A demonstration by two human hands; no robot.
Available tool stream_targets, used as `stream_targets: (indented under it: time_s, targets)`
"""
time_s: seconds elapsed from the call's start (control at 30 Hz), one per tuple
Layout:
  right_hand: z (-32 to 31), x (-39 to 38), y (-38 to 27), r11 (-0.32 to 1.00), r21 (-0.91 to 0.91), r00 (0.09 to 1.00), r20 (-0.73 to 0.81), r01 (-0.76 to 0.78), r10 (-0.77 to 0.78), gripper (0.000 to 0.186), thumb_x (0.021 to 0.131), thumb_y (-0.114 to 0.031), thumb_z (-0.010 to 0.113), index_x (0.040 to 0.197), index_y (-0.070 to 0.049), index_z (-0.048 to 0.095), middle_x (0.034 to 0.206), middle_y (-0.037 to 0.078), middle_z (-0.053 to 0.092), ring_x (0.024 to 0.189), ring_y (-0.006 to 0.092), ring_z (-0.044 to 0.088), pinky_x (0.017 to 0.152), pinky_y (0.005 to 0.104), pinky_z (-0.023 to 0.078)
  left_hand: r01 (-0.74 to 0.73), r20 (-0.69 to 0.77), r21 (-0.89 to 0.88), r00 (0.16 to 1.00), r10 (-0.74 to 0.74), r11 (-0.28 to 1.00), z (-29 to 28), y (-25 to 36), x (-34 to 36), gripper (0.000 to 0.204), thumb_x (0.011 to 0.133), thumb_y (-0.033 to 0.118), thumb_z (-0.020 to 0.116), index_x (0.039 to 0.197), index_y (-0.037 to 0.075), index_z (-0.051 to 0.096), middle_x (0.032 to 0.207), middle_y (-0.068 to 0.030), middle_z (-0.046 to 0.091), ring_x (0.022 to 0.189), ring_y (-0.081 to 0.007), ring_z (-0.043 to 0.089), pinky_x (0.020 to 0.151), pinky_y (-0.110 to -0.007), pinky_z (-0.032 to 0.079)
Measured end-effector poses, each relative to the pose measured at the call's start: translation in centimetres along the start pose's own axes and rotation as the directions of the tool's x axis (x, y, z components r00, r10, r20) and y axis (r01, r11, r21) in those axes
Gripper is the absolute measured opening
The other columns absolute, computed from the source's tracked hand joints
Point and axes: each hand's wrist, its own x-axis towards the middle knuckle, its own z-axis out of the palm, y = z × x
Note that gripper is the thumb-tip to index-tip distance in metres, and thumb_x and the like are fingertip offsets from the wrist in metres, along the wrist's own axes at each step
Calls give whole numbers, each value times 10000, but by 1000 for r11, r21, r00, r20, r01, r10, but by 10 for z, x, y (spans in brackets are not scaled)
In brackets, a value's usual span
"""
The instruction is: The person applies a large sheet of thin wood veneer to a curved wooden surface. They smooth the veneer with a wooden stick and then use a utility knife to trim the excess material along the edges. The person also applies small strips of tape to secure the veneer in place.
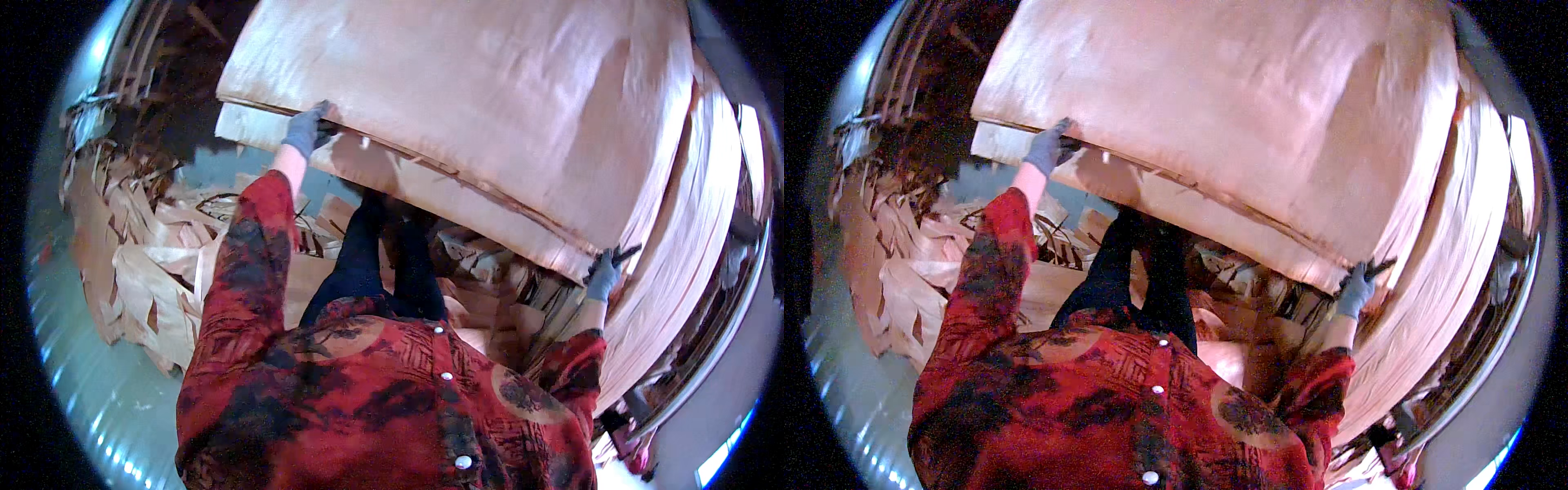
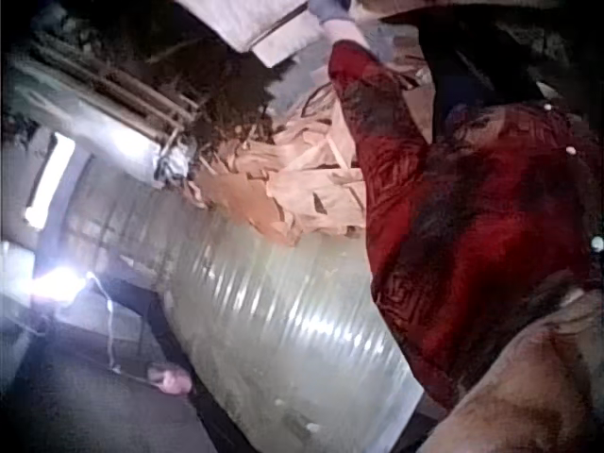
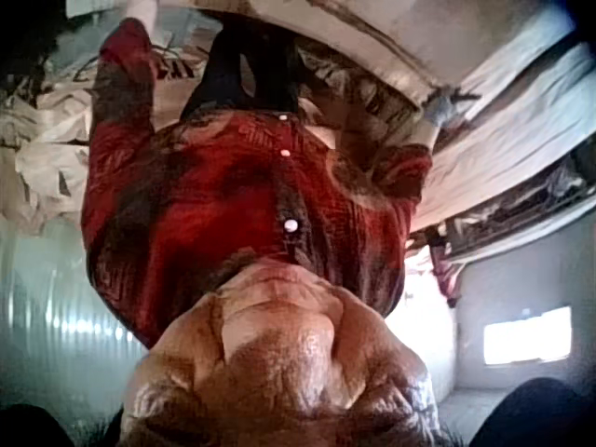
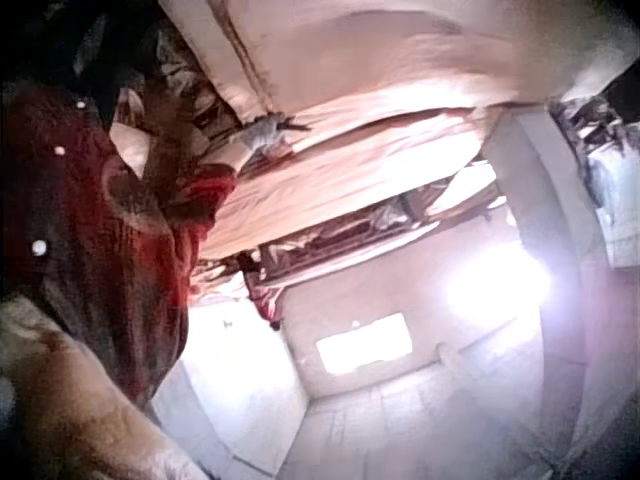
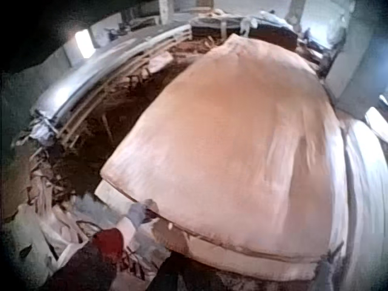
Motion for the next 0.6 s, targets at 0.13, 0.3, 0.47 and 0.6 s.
stream_targets:
  time_s: [0.13,0.3,0.47,0.6]
  targets:
    - [9,0,10,998,63,998,62,18,-22,432,870,-180,588,1284,-109,484,626,-11,513,422,73,410,370,225,339,46,-108,135,994,-31,990,-4,0,-8,277,799,359,665,983,156,618,738,-71,650,580,-189,619,468,-295,468]
    - [15,-4,23,990,140,999,48,-19,12,447,876,-147,572,1306,-110,452,658,22,547,418,79,414,371,225,346,9,-109,-11,994,-10,1000,-1,-13,1,230,814,310,661,952,135,605,753,-95,630,636,-229,618,501,-326,489]
    - [27,-1,28,984,169,997,60,-49,39,435,880,-137,565,1301,-115,459,680,27,556,449,80,433,391,224,357,31,-132,19,991,-28,999,-7,-17,8,241,818,322,647,922,109,599,764,-101,622,651,-237,611,525,-347,494]
    - [31,1,44,960,278,996,84,5,-29,404,891,-162,554,1281,-96,470,652,-5,509,451,71,398,391,208,334,-274,-475,108,830,291,956,0,-11,-33,514,845,380,578,1150,-26,492,888,-146,621,734,-273,603,628,-374,494]
